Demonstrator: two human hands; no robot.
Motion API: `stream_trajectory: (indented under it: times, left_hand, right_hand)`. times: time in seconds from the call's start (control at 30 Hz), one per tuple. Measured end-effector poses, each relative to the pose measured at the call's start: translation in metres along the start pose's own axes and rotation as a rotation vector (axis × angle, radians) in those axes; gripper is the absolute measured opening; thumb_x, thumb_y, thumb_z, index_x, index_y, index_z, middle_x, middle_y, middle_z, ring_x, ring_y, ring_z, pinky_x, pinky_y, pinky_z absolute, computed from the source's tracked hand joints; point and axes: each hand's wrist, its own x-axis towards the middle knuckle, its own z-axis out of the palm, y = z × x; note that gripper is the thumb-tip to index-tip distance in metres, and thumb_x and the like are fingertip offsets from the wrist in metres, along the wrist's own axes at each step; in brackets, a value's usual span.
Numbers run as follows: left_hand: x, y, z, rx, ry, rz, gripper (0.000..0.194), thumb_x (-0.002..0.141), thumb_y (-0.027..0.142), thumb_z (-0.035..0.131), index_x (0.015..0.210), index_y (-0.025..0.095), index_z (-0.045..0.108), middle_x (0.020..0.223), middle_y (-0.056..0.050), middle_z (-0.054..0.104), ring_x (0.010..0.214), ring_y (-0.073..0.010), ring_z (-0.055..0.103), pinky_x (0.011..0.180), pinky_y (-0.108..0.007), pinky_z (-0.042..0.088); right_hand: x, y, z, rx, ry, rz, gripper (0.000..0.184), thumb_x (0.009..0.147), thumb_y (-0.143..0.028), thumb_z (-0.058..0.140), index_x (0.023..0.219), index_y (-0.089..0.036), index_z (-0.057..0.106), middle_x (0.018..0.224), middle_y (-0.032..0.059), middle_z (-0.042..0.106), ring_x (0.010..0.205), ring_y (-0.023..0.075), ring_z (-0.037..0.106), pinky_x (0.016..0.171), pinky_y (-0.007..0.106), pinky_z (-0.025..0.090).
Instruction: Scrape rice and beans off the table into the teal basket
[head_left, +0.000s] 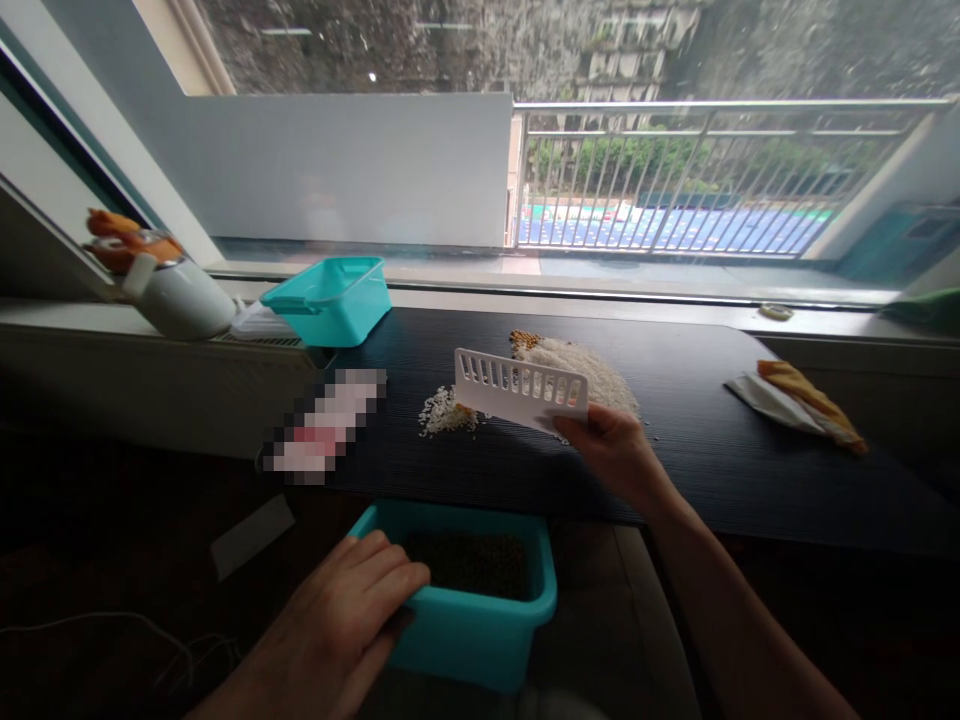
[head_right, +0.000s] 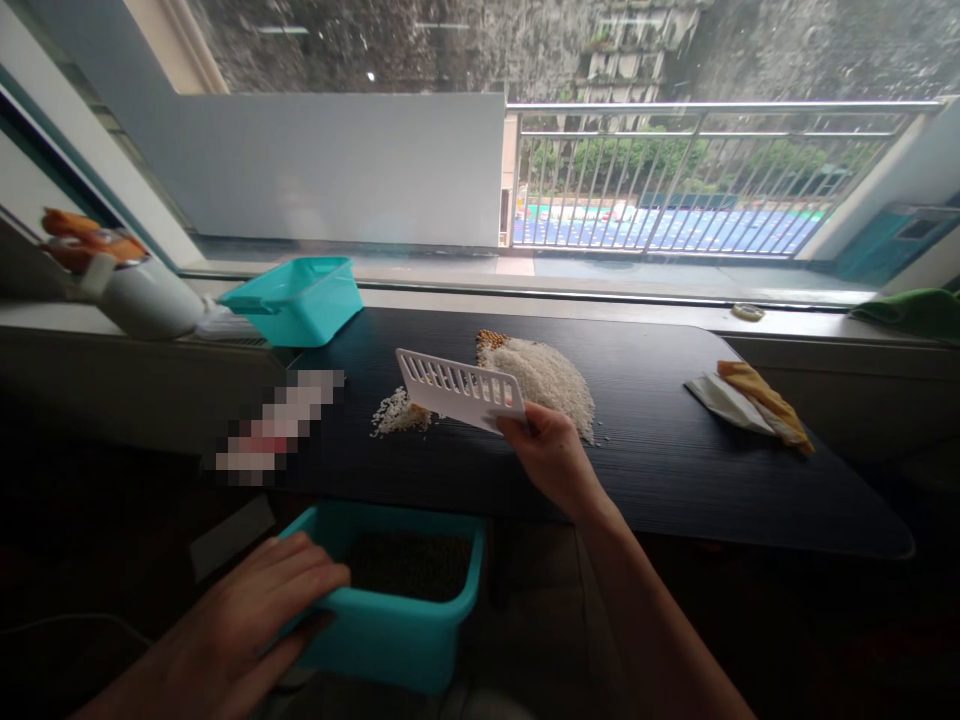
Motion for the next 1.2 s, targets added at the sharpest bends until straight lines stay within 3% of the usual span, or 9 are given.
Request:
stream_trajectory:
  times: [0.2,0.47,0.63,0.8,1.03,1.2]
  left_hand:
    - [0.002,0.001,-0.001,-0.006,-0.005,-0.006,0.038,0.079,0.002,0.044,0.106,0.026,0.058,0.094,0.001,0.07,0.089,-0.0177,0.065,0.088,-0.03,0.051]
    - [0.008,0.003,-0.009,0.046,0.021,0.053,0.036,0.079,0.004,0.046,0.107,0.025,0.057,0.094,0.001,0.071,0.088,-0.0174,0.067,0.09,-0.028,0.05]
    - [0.001,-0.001,-0.002,-0.05,-0.045,-0.017,0.036,0.083,0.003,0.045,0.109,0.025,0.056,0.097,0.001,0.068,0.092,-0.0176,0.064,0.095,-0.031,0.045]
    - [-0.003,-0.003,0.004,-0.14,-0.076,-0.061,0.033,0.086,0.003,0.043,0.108,0.025,0.055,0.093,0.0,0.065,0.086,-0.0184,0.059,0.085,-0.033,0.046]
    - [-0.002,-0.001,0.001,-0.141,-0.077,-0.063,0.035,0.086,0.002,0.044,0.109,0.025,0.054,0.096,0.0,0.065,0.09,-0.0188,0.059,0.088,-0.034,0.045]
    - [0.0,0.0,0.001,-0.105,-0.049,-0.043,0.037,0.083,0.001,0.045,0.11,0.026,0.054,0.096,0.0,0.066,0.092,-0.0189,0.061,0.091,-0.034,0.045]
  right_hand:
    - [-0.013,0.005,-0.006,-0.012,-0.04,-0.005,0.023,0.081,-0.033,0.064,0.089,-0.016,0.078,0.08,0.002,0.075,0.073,0.0211,0.068,0.071,0.032,0.054]
    - [-0.031,-0.004,-0.017,0.047,-0.036,-0.012,0.023,0.081,-0.033,0.067,0.095,-0.018,0.077,0.091,0.0038,0.077,0.088,0.0268,0.07,0.081,0.039,0.055]
    - [-0.041,-0.006,-0.024,0.033,-0.006,0.014,0.021,0.08,-0.032,0.068,0.093,-0.019,0.078,0.091,0.004,0.077,0.087,0.0265,0.071,0.08,0.038,0.056]
    - [-0.053,-0.007,-0.031,0.037,-0.02,0.047,0.022,0.08,-0.033,0.069,0.095,-0.02,0.078,0.094,0.0041,0.077,0.089,0.0267,0.071,0.082,0.037,0.056]
    - [-0.043,0.006,-0.023,0.05,0.051,0.061,0.023,0.079,-0.034,0.069,0.094,-0.02,0.078,0.092,0.0041,0.077,0.087,0.0268,0.071,0.081,0.04,0.056]
    - [-0.037,0.013,-0.019,0.054,0.017,0.048,0.024,0.079,-0.036,0.069,0.093,-0.019,0.078,0.09,0.0043,0.077,0.086,0.0265,0.07,0.08,0.04,0.056]
